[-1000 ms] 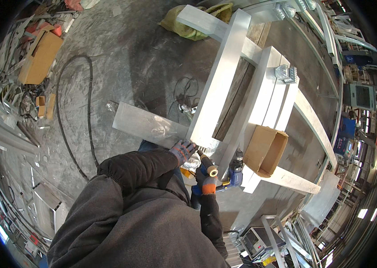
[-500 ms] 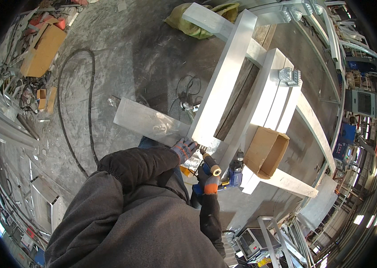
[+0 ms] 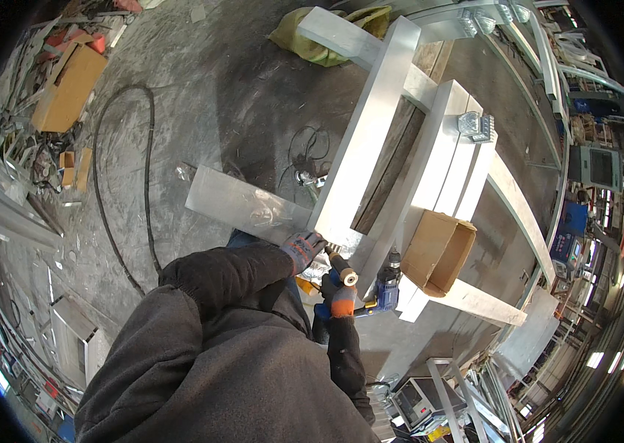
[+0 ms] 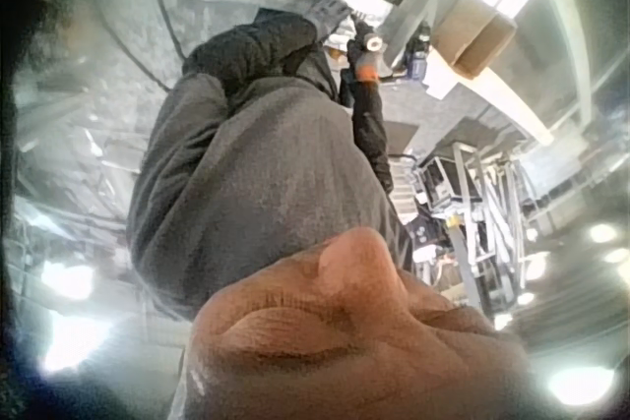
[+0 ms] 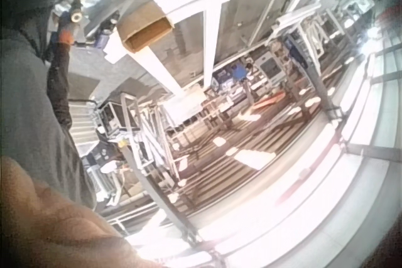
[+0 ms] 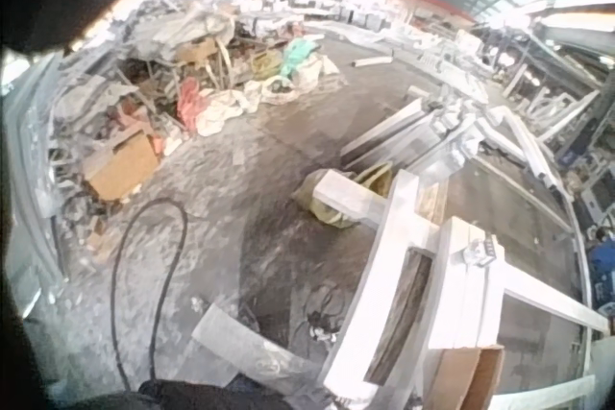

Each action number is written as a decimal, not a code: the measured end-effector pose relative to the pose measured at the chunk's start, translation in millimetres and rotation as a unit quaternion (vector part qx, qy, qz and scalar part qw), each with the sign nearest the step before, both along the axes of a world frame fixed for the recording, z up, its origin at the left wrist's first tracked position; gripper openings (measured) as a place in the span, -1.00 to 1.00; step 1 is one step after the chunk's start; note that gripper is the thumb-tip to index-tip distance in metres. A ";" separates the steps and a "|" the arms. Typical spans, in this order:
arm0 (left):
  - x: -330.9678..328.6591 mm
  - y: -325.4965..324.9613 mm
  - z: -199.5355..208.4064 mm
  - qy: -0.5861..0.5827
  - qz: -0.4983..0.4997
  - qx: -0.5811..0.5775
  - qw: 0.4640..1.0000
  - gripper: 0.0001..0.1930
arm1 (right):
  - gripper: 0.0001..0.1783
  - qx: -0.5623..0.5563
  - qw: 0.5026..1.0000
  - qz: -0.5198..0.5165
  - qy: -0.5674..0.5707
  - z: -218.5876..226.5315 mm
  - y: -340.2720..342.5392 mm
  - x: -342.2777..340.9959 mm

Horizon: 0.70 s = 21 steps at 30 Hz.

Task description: The person assembles a white metal frame by repeatedly picking up metal brackets and fastening them to the frame using a pneumatic rivet gun. The person repositions the frame and brackets multiple times to attach them at different locations.

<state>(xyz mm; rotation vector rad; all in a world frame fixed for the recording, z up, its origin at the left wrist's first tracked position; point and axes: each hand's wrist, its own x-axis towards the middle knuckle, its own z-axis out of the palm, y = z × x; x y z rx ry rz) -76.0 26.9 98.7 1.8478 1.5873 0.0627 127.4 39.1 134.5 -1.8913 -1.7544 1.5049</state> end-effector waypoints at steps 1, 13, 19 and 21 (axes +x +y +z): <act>-0.2 1.6 0.0 -0.023 0.023 -0.015 0.999 -0.40 | -0.51 -0.024 0.999 -0.010 -0.025 -6.7 0.3 -1.8; 8.9 33.7 -38.2 -0.071 0.066 0.031 0.995 -0.71 | -0.53 0.037 0.991 0.031 -0.123 -10.5 6.3 -31.5; 8.4 36.9 -39.2 -0.093 0.060 0.062 0.992 -0.76 | -0.54 -0.015 0.996 -0.031 -0.083 -3.8 11.4 -39.6; 6.4 36.6 -33.3 -0.098 0.070 0.027 0.992 -0.75 | -0.55 -0.029 0.995 -0.015 -0.091 -4.6 13.9 -39.5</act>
